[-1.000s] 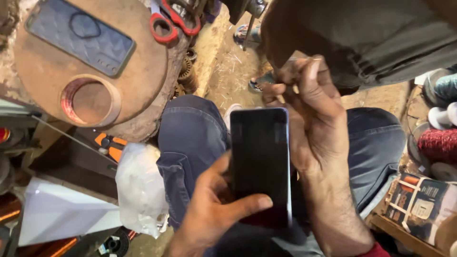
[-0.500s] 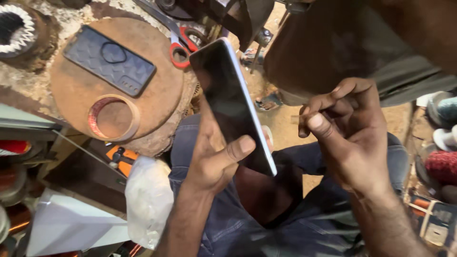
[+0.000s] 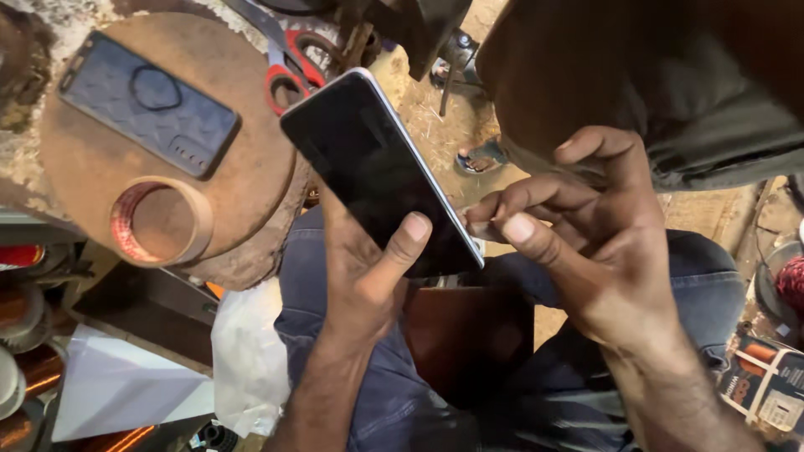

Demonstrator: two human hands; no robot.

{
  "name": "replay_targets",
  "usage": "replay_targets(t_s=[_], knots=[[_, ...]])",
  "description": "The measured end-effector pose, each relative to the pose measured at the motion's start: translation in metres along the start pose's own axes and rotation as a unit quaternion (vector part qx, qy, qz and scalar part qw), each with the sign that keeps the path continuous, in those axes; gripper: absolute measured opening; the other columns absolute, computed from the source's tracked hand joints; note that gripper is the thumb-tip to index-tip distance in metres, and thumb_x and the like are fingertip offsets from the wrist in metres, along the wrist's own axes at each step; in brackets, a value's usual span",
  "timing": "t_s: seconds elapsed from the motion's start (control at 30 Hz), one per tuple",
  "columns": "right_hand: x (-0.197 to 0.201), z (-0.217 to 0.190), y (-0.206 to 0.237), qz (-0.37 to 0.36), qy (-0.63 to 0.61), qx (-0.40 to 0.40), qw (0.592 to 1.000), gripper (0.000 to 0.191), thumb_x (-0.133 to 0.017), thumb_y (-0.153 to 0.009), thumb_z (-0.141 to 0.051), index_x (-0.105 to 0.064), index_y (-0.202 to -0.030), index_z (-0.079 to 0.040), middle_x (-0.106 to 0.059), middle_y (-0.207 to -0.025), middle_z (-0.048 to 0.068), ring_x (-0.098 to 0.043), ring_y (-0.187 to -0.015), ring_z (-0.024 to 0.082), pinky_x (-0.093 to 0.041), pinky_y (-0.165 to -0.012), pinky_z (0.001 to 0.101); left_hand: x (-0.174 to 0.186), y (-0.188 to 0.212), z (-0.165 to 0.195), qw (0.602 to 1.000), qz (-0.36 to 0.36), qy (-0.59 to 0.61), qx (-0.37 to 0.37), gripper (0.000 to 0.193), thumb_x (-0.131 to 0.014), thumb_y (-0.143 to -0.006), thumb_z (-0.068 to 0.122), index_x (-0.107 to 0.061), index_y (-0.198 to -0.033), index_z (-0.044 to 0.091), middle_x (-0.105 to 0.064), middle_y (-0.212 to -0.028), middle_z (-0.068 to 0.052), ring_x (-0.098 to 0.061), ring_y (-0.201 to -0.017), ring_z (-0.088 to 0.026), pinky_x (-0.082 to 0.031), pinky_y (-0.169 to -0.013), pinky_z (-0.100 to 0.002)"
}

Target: The person applies small pieces of clear adhesive tape to the edges and corners of a smartphone. They cut tape from a roll using scissors, peel the backing, and press the tape onto the phone's frame and screen edges.

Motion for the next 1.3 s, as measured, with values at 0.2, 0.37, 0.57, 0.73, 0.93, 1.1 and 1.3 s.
replay_targets(t_s=[0.2,0.37,0.57,0.73,0.93,1.1,1.3], knots=[[0.011,0.023,-0.019,0.037,0.003,-0.026,0.999,0.050,-0.069,-0.099,0.001,-0.034,-0.133,-0.007,-0.072,-0.103,0.019,-0.074,-0.109,0.028,-0.061,-0.103,0.0409,0.002,-0.011,-0.011,0.994,0.033,-0.097,-0.026,0.081,-0.063,-0.107,0.004,-0.011,-0.169,0.006,-0.040,-0.157,-0.012,-0.043,-0.144,-0.019,-0.036,-0.129,-0.038],[0.007,0.037,-0.023,0.042,-0.001,-0.054,0.998,0.051,-0.070,-0.097,0.002,-0.034,-0.132,-0.007,-0.072,-0.106,0.020,-0.073,-0.107,0.024,-0.061,-0.097,0.0346,0.011,-0.007,-0.018,0.995,0.039,-0.083,-0.028,0.074,-0.061,-0.112,0.006,-0.011,-0.167,0.002,-0.039,-0.159,-0.013,-0.040,-0.143,-0.020,-0.032,-0.130,-0.037],[0.001,0.044,-0.021,0.054,0.025,-0.034,0.998,0.052,-0.071,-0.098,0.006,-0.034,-0.132,-0.007,-0.070,-0.108,0.019,-0.071,-0.106,0.018,-0.059,-0.089,0.0252,0.014,-0.002,-0.018,0.995,0.034,-0.089,-0.034,0.082,-0.060,-0.111,0.007,-0.003,-0.171,0.005,-0.036,-0.162,-0.013,-0.040,-0.148,-0.021,-0.031,-0.129,-0.035],[0.000,0.045,-0.019,0.060,0.034,-0.020,0.997,0.053,-0.071,-0.099,0.006,-0.032,-0.131,-0.008,-0.072,-0.109,0.020,-0.072,-0.099,0.016,-0.056,-0.079,0.0199,0.016,0.001,-0.018,0.994,0.030,-0.098,-0.040,0.080,-0.060,-0.111,0.004,-0.003,-0.168,0.003,-0.038,-0.159,-0.014,-0.041,-0.141,-0.020,-0.033,-0.127,-0.036],[0.004,0.047,-0.018,0.066,0.067,-0.021,0.995,0.053,-0.072,-0.099,0.006,-0.032,-0.130,-0.009,-0.073,-0.109,0.020,-0.072,-0.095,0.014,-0.053,-0.071,0.0173,0.014,0.000,-0.019,0.993,0.023,-0.108,-0.044,0.082,-0.060,-0.109,0.000,-0.002,-0.167,0.004,-0.037,-0.159,-0.014,-0.041,-0.141,-0.020,-0.035,-0.127,-0.036],[0.005,0.047,-0.018,0.065,0.064,-0.014,0.996,0.052,-0.072,-0.100,0.005,-0.032,-0.130,-0.009,-0.073,-0.110,0.019,-0.072,-0.097,0.015,-0.054,-0.074,0.0196,0.011,0.001,-0.019,0.995,0.023,-0.086,-0.033,0.087,-0.059,-0.108,-0.001,0.000,-0.171,0.005,-0.037,-0.159,-0.014,-0.043,-0.145,-0.021,-0.036,-0.126,-0.036],[0.013,0.045,-0.021,0.056,0.070,-0.006,0.996,0.051,-0.071,-0.102,0.002,-0.031,-0.131,-0.009,-0.071,-0.105,0.016,-0.074,-0.104,0.020,-0.064,-0.100,0.0346,0.015,0.002,-0.019,0.992,0.038,-0.117,-0.035,0.075,-0.060,-0.109,-0.001,-0.010,-0.165,0.002,-0.042,-0.156,-0.014,-0.045,-0.143,-0.020,-0.037,-0.125,-0.034]])
Point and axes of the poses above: each hand's wrist, its own y-axis away from the middle knuckle, its own x-axis out of the back of the hand, z = x × y, the point moved 6 cm from there along -y, towards the middle knuckle
